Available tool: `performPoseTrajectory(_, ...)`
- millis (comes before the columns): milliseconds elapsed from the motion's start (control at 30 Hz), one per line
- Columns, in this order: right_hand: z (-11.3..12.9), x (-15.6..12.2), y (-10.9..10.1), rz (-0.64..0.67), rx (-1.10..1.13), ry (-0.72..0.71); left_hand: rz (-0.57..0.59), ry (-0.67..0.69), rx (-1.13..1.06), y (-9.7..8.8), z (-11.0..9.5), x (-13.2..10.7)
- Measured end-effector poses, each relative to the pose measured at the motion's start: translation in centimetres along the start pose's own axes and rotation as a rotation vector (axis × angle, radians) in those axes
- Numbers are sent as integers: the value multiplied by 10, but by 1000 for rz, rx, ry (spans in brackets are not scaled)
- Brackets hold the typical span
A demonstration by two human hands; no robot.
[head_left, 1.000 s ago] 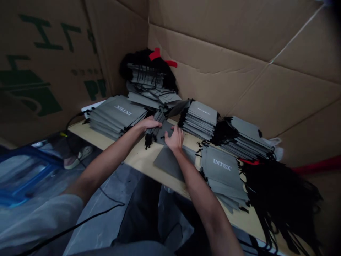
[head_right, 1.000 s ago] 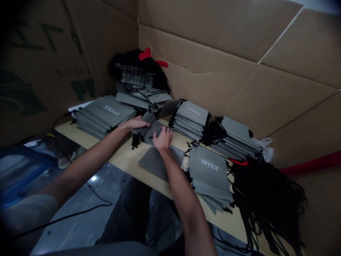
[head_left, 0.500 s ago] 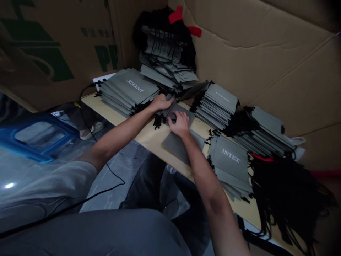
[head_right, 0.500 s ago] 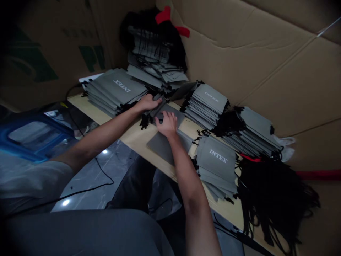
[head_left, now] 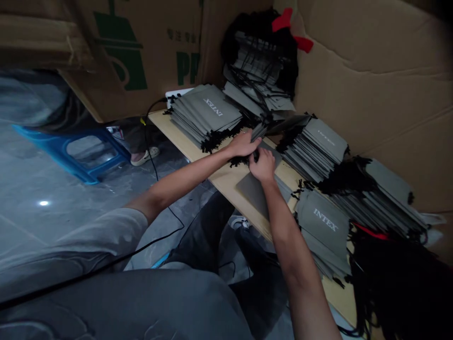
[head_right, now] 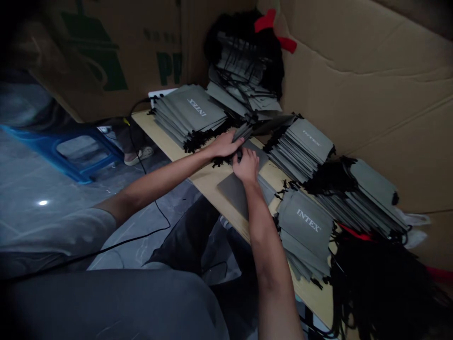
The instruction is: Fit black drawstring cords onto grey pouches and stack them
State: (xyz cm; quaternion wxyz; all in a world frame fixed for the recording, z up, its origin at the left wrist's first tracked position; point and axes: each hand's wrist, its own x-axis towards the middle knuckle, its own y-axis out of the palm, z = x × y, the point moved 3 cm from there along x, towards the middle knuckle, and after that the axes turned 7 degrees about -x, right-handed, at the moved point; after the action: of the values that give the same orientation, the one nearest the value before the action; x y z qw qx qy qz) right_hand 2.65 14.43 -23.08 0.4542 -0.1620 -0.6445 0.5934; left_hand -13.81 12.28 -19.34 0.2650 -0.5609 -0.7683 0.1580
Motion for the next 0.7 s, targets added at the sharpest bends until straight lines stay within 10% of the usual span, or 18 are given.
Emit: performPoseTrajectory(700,-2,0,3,-54,-7,7,-187,132,116,-22,8,-10)
